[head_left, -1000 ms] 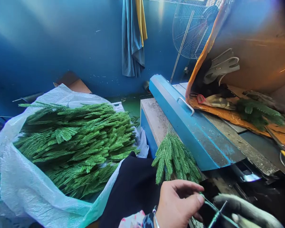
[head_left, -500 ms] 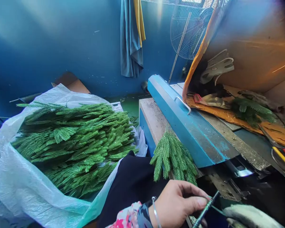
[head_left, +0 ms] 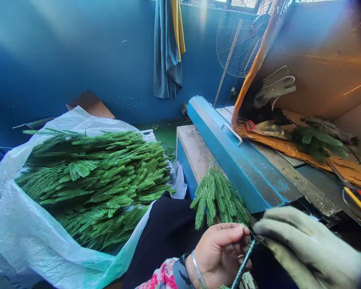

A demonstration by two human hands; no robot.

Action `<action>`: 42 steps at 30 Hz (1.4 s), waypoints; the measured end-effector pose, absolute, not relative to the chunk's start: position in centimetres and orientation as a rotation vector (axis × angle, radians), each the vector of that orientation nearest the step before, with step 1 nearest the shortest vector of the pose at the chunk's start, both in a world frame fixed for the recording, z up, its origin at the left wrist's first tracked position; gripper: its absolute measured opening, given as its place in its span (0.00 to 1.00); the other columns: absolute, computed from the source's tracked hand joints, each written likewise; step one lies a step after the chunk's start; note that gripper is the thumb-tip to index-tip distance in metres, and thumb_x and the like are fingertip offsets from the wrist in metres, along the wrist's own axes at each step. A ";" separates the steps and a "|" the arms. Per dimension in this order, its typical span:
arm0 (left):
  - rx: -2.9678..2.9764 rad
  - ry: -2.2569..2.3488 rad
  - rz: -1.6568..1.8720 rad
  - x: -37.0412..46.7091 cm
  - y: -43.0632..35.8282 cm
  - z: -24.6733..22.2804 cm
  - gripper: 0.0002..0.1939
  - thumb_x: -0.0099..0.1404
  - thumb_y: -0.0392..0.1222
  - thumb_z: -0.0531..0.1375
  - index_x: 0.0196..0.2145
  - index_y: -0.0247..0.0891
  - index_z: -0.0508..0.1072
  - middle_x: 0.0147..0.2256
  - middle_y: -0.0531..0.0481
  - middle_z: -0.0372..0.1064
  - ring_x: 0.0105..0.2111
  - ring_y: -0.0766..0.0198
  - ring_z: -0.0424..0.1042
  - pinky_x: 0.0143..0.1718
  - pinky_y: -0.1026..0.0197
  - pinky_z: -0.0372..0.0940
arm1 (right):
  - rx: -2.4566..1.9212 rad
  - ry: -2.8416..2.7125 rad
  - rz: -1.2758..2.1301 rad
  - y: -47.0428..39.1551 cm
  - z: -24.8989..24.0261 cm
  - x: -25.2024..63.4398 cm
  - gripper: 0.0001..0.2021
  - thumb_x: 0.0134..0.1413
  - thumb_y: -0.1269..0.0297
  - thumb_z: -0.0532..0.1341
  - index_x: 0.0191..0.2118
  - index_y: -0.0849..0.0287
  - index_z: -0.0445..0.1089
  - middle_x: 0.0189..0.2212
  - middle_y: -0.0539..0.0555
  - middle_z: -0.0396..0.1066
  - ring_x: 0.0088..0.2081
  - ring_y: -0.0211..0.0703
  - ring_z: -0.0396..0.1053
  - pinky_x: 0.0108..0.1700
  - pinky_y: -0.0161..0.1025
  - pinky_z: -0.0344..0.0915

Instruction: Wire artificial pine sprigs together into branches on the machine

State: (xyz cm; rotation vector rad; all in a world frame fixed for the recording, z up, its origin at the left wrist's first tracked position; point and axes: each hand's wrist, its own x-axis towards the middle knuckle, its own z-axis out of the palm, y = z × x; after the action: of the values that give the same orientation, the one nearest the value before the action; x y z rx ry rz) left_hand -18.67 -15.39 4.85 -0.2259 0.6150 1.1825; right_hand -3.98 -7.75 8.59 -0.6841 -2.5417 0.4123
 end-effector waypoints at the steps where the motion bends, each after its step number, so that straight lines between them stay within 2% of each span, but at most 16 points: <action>1: -0.212 0.632 1.204 -18.7 -15.5 4.9 0.10 0.44 0.38 0.66 0.22 0.30 0.70 0.19 0.53 0.61 0.18 0.73 0.59 0.19 0.68 0.51 | -0.653 -2.594 0.441 -7.2 9.4 -4.9 0.09 0.49 0.65 0.57 0.39 0.50 0.68 0.37 0.53 0.66 0.39 0.41 0.66 0.35 0.33 0.67; 3: -0.179 0.650 1.241 -18.8 -15.6 5.0 0.10 0.44 0.39 0.66 0.22 0.29 0.70 0.18 0.52 0.62 0.18 0.72 0.60 0.19 0.67 0.52 | -0.631 -2.700 0.574 -6.3 10.6 -6.5 0.06 0.51 0.66 0.55 0.35 0.51 0.68 0.35 0.52 0.65 0.36 0.38 0.66 0.33 0.31 0.66; 7: -0.139 0.695 1.301 -19.3 -15.9 5.0 0.11 0.44 0.38 0.66 0.25 0.28 0.71 0.19 0.51 0.64 0.19 0.72 0.62 0.20 0.68 0.54 | -0.711 -2.796 0.937 -5.3 11.6 -8.6 0.06 0.53 0.67 0.54 0.31 0.54 0.68 0.32 0.50 0.66 0.33 0.34 0.65 0.33 0.29 0.65; 13: -0.091 0.780 1.351 -19.7 -16.1 5.2 0.10 0.44 0.35 0.67 0.25 0.30 0.70 0.22 0.50 0.67 0.21 0.70 0.66 0.23 0.67 0.61 | -0.845 -2.745 1.118 -4.8 11.9 -9.7 0.04 0.49 0.67 0.57 0.26 0.55 0.67 0.28 0.47 0.66 0.31 0.34 0.65 0.32 0.30 0.61; 15: -0.047 0.835 1.392 -19.7 -16.1 5.5 0.12 0.43 0.35 0.67 0.25 0.30 0.70 0.21 0.50 0.67 0.21 0.68 0.67 0.23 0.64 0.64 | -0.967 -2.500 1.282 -4.8 10.9 -9.1 0.04 0.50 0.63 0.58 0.30 0.55 0.68 0.28 0.48 0.67 0.31 0.35 0.65 0.32 0.31 0.62; 18: 0.020 0.917 1.404 -19.7 -16.3 6.1 0.13 0.41 0.36 0.67 0.25 0.29 0.70 0.19 0.50 0.67 0.19 0.64 0.69 0.21 0.63 0.65 | -1.206 -1.891 1.630 -5.6 7.7 -7.3 0.11 0.47 0.58 0.61 0.38 0.55 0.66 0.27 0.48 0.68 0.28 0.37 0.66 0.28 0.31 0.62; 23: 0.069 0.995 1.365 -19.4 -16.0 6.4 0.11 0.39 0.33 0.66 0.22 0.30 0.69 0.17 0.51 0.67 0.17 0.65 0.68 0.19 0.64 0.64 | -1.126 -1.291 2.107 -8.8 3.4 -5.0 0.12 0.44 0.66 0.64 0.38 0.53 0.68 0.33 0.50 0.69 0.31 0.41 0.68 0.33 0.36 0.66; 27: 0.094 1.092 1.349 -18.9 -15.6 6.7 0.10 0.37 0.32 0.66 0.19 0.31 0.67 0.14 0.54 0.64 0.15 0.68 0.66 0.18 0.66 0.63 | -1.012 -1.387 1.995 -9.5 4.3 -5.1 0.07 0.41 0.65 0.65 0.32 0.54 0.72 0.32 0.51 0.67 0.33 0.42 0.67 0.35 0.37 0.67; 29: 0.098 1.111 1.349 -18.7 -15.5 6.8 0.12 0.36 0.34 0.67 0.18 0.32 0.66 0.13 0.54 0.63 0.14 0.69 0.65 0.17 0.67 0.62 | -0.966 -1.632 1.945 -8.9 5.2 -5.1 0.05 0.44 0.63 0.63 0.30 0.56 0.72 0.30 0.51 0.65 0.33 0.42 0.66 0.35 0.36 0.66; 34: 0.067 1.086 1.345 -18.2 -15.8 6.6 0.17 0.32 0.37 0.70 0.17 0.32 0.65 0.11 0.53 0.64 0.13 0.68 0.65 0.15 0.68 0.61 | -0.834 -2.071 1.837 -7.7 6.2 -4.6 0.06 0.49 0.63 0.58 0.29 0.58 0.70 0.27 0.51 0.64 0.30 0.39 0.65 0.34 0.34 0.65; 39: 0.037 1.035 1.318 -18.0 -16.0 6.7 0.19 0.32 0.39 0.70 0.18 0.32 0.64 0.11 0.53 0.64 0.13 0.69 0.66 0.14 0.70 0.61 | -0.916 -2.113 1.779 -8.3 6.1 -4.3 0.10 0.51 0.58 0.55 0.27 0.59 0.64 0.22 0.49 0.59 0.25 0.36 0.61 0.27 0.31 0.63; 42: 0.020 0.990 1.292 -17.9 -16.1 6.7 0.20 0.34 0.40 0.70 0.21 0.33 0.63 0.11 0.53 0.64 0.14 0.65 0.67 0.14 0.67 0.63 | -1.139 -1.944 1.823 -9.1 5.7 -3.7 0.10 0.49 0.55 0.57 0.29 0.57 0.64 0.23 0.50 0.63 0.24 0.37 0.63 0.27 0.32 0.65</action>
State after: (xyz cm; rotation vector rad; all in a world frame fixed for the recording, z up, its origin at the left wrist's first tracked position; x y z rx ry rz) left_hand -17.93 -16.11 6.70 0.0202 0.9898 1.2922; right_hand -3.66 -9.10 5.69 -1.1393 -1.9443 1.8233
